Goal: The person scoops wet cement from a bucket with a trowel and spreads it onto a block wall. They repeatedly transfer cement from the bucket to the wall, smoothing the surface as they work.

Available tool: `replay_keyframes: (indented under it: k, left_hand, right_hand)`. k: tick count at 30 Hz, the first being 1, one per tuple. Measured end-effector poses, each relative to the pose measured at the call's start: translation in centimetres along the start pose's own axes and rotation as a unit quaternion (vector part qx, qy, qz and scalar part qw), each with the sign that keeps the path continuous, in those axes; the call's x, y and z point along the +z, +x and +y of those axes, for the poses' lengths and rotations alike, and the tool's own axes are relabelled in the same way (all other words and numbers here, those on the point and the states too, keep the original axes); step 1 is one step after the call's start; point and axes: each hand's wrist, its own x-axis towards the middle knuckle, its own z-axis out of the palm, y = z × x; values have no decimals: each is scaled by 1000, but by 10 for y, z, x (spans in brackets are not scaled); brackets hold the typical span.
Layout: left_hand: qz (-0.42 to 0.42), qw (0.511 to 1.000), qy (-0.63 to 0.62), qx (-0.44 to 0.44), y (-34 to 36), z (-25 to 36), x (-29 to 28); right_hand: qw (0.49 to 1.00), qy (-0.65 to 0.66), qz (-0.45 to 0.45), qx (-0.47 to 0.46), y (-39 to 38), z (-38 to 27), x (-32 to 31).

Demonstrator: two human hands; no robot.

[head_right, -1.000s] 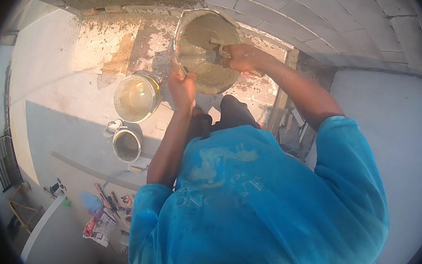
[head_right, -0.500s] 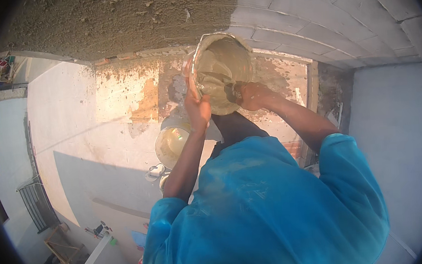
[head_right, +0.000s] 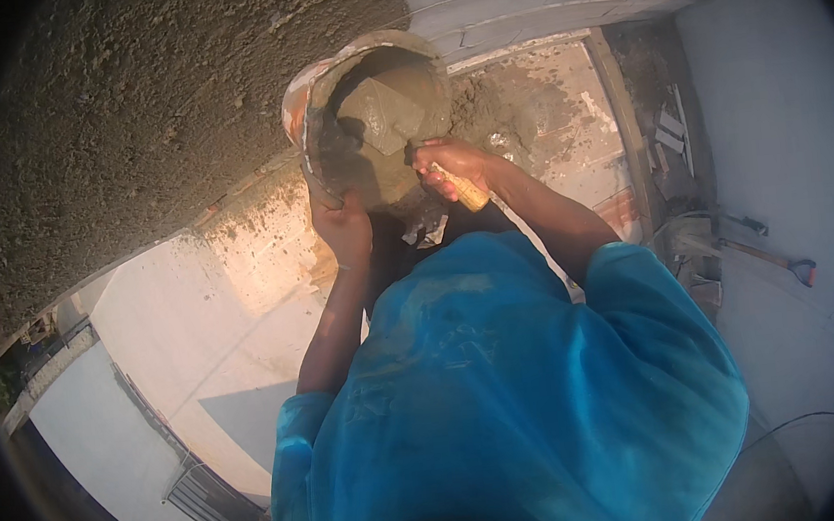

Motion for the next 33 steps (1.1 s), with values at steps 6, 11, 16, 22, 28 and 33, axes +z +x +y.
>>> replay_keyframes:
  k: [6, 11, 16, 22, 28, 33]
  left_hand:
    - [-6, 934, -267, -237, 87, -21, -18]
    - [-122, 887, -305, -324, 128, -57, -68]
    - [-224, 888, -267, -300, 142, -92, -176]
    - [-208, 932, -120, -271, 153, -73, -326]
    - [-175, 943, -171, -225, 148, -104, -373]
    - [-168, 936, -165, -261, 161, -133, -388]
  right_hand:
    - [989, 66, 33, -132, -5, 11, 63]
    - [911, 219, -141, -321, 10, 12, 162]
    - [733, 255, -275, -568, 6, -29, 251]
    - [521, 127, 149, -831, -73, -86, 339]
    - [18, 140, 808, -572, -57, -190, 226]
    - [496, -535, 462, -504, 84, -109, 269]
